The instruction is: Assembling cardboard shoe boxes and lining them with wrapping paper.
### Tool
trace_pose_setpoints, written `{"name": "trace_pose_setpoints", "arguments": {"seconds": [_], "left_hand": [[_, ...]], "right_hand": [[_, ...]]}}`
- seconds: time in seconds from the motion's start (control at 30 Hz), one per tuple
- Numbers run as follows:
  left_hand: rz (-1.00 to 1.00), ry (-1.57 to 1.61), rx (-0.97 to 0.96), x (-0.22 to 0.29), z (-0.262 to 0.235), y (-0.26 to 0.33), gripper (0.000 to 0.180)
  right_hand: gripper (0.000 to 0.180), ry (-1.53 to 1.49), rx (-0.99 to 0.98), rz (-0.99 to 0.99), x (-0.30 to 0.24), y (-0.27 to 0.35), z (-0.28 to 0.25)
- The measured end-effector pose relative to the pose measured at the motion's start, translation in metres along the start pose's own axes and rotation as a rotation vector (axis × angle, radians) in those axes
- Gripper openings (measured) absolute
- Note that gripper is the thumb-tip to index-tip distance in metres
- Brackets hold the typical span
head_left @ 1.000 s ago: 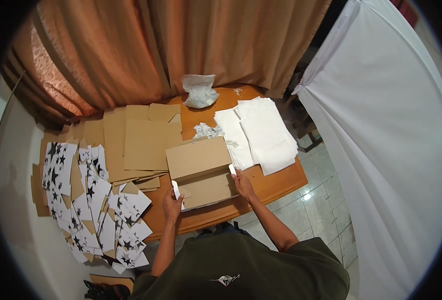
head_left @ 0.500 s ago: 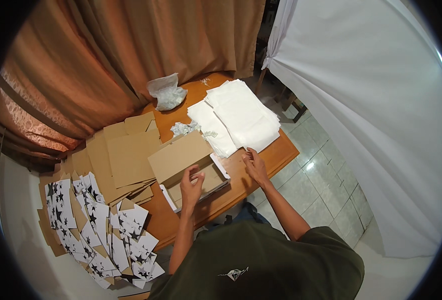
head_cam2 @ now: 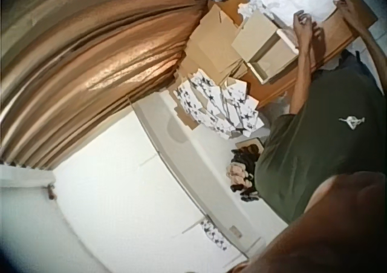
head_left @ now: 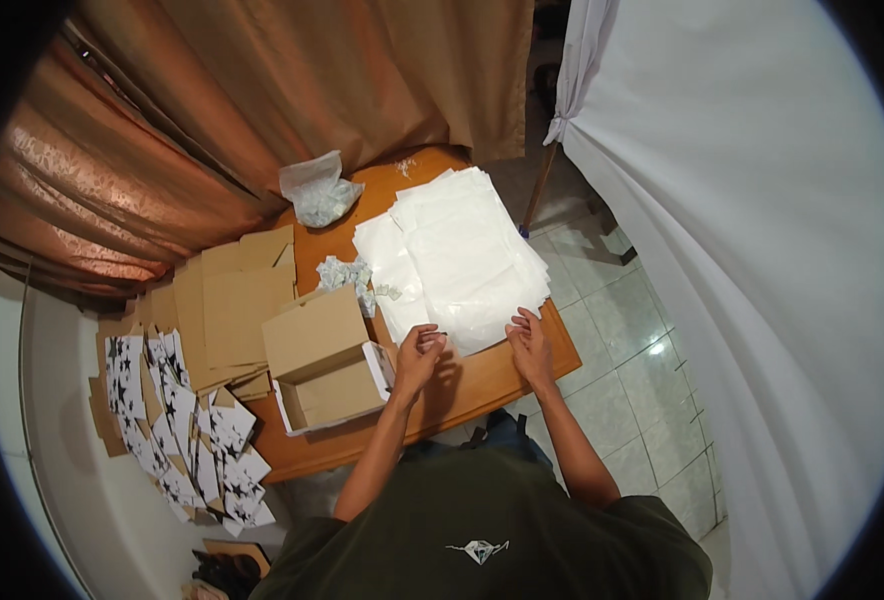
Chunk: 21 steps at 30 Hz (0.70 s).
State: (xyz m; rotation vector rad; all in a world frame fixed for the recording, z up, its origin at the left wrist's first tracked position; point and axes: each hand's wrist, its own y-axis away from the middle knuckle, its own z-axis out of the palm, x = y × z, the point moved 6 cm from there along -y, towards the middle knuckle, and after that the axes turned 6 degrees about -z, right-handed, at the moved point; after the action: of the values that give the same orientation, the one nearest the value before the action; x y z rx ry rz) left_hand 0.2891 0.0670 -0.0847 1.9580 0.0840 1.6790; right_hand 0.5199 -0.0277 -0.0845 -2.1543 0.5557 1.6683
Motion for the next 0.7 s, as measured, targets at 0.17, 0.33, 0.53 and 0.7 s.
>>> {"name": "trace_pose_setpoints", "arguments": {"seconds": [0.17,0.33,0.53,0.7], "left_hand": [[-0.111,0.039,0.082,-0.004,0.019,-0.010,0.038],[-0.137,0.004,0.136,-0.007,0.019,-0.025,0.036],[-0.157,-0.095,0.160,-0.007,0.012,-0.066,0.038],[-0.143,-0.172,0.224,-0.017,0.005,-0.114,0.045]], "right_hand": [[0.051,0.037,-0.096,0.068,0.016,-0.040,-0.018],[0.050,0.076,-0.165,0.098,0.034,-0.074,-0.020],[0.048,0.194,-0.237,0.080,0.040,-0.112,-0.009],[0.045,0.245,-0.238,0.040,0.051,-0.146,0.003]]}}
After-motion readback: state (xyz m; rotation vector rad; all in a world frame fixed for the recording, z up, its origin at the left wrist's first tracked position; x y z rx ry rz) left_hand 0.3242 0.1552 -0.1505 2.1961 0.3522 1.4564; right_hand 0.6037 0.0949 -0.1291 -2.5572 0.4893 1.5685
